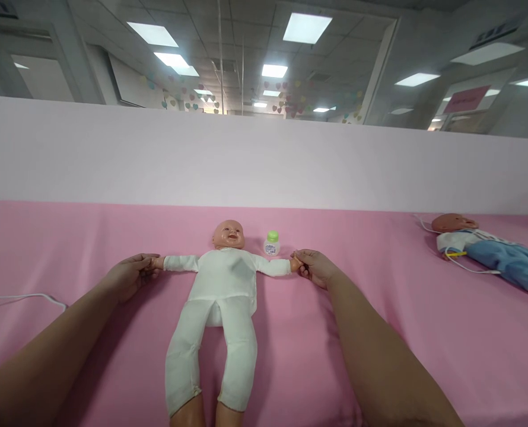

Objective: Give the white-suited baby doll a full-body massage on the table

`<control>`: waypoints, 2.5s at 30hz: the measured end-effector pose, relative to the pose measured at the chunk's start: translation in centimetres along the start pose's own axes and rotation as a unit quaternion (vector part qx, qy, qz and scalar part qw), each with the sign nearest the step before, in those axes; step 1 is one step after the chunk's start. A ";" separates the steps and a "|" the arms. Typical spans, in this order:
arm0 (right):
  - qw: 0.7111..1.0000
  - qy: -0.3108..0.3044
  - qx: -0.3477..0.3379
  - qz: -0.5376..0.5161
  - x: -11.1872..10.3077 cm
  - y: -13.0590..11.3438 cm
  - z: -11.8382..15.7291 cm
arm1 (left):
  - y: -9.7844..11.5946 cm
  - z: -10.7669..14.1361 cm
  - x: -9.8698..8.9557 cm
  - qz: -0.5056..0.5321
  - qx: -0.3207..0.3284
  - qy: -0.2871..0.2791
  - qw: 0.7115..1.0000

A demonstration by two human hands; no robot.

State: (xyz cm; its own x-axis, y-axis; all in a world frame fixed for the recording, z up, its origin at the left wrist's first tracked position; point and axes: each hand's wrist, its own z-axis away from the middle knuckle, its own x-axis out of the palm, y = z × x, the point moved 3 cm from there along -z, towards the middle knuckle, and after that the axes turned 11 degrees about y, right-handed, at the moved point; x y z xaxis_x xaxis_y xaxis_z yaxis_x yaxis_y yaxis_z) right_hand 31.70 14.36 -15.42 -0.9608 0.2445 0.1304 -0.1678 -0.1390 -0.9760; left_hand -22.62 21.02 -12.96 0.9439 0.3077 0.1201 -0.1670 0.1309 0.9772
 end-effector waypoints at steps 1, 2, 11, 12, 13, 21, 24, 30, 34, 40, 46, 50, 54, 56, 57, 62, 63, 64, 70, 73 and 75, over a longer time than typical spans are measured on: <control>1.000 0.006 0.002 -0.002 0.0 0.0 0.0 | 0.0 0.0 0.0 0.003 -0.001 -0.004 1.000; 1.000 0.011 0.005 -0.005 0.1 0.0 0.0 | 0.0 0.0 0.0 0.006 -0.001 -0.009 1.000; 0.997 -0.031 0.023 -0.070 -0.4 -0.1 0.2 | -0.1 0.0 -0.2 0.006 0.009 -0.037 0.999; 0.996 -0.039 0.022 -0.072 -0.4 -0.1 0.3 | 0.0 0.0 -0.2 0.002 0.013 -0.043 0.999; 0.996 -0.045 0.019 -0.072 -0.5 -0.1 0.4 | 0.0 0.1 -0.2 -0.003 0.017 -0.049 0.999; 0.995 -0.090 -0.007 -0.029 -0.6 -0.2 0.5 | 0.3 0.6 -0.1 -0.042 0.027 -0.059 0.997; 0.995 -0.103 -0.014 -0.009 -0.5 -0.2 0.5 | 0.2 0.4 -0.2 -0.037 0.025 -0.050 0.998; 0.997 -0.076 -0.015 0.001 -0.2 -0.1 0.3 | 0.2 0.6 -0.1 -0.026 0.024 -0.045 0.998; 0.999 -0.037 -0.019 0.011 0.1 -0.1 0.2 | 0.2 0.6 0.0 -0.030 0.017 -0.029 0.999; 1.000 0.019 -0.006 0.013 0.3 -0.2 0.1 | 0.2 0.3 0.2 -0.024 -0.002 -0.021 0.999; 0.999 -0.025 0.008 -0.022 0.2 -0.4 0.4 | 0.3 0.5 0.2 -0.026 -0.003 -0.047 0.999; 0.997 -0.045 0.028 -0.052 -0.2 -0.4 0.6 | 0.2 0.5 0.1 -0.025 0.006 -0.060 0.998; 0.996 -0.070 0.017 -0.046 -0.5 -0.3 0.6 | 0.3 0.6 0.0 -0.034 0.014 -0.070 0.997; 0.996 -0.087 0.007 -0.032 -0.5 -0.3 0.5 | 0.3 0.7 0.0 -0.037 0.015 -0.074 0.996; 0.995 -0.095 0.004 -0.023 -0.5 -0.3 0.5 | 0.3 0.7 0.0 -0.038 0.015 -0.075 0.996; 0.995 -0.096 -0.005 0.005 -0.3 -0.3 0.6 | 0.3 0.8 0.0 -0.040 0.017 -0.063 0.997; 0.996 -0.087 -0.006 0.009 -0.2 -0.3 0.6 | 0.3 0.8 0.0 -0.040 0.015 -0.059 0.997; 0.997 -0.077 -0.008 0.012 -0.1 -0.3 0.6 | 0.3 0.7 0.1 -0.041 0.012 -0.055 0.998; 1.000 0.029 0.006 0.005 0.2 0.0 0.1 | 0.1 0.3 0.1 -0.027 0.003 -0.049 0.998; 0.998 0.054 0.020 -0.012 0.2 0.1 -0.4 | 0.1 0.1 0.0 -0.019 -0.001 -0.058 0.998; 0.998 0.051 0.029 -0.021 0.1 0.0 -0.5 | 0.1 0.1 -0.1 -0.019 -0.001 -0.069 0.997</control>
State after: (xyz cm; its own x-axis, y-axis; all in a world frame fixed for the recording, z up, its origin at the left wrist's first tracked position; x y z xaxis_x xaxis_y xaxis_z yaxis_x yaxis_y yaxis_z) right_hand 31.73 14.84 -15.50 -0.9256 0.3474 0.1501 -0.2231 -0.1803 -0.9580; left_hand -22.65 20.88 -12.88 0.9797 0.1703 0.1059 -0.1306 0.1411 0.9813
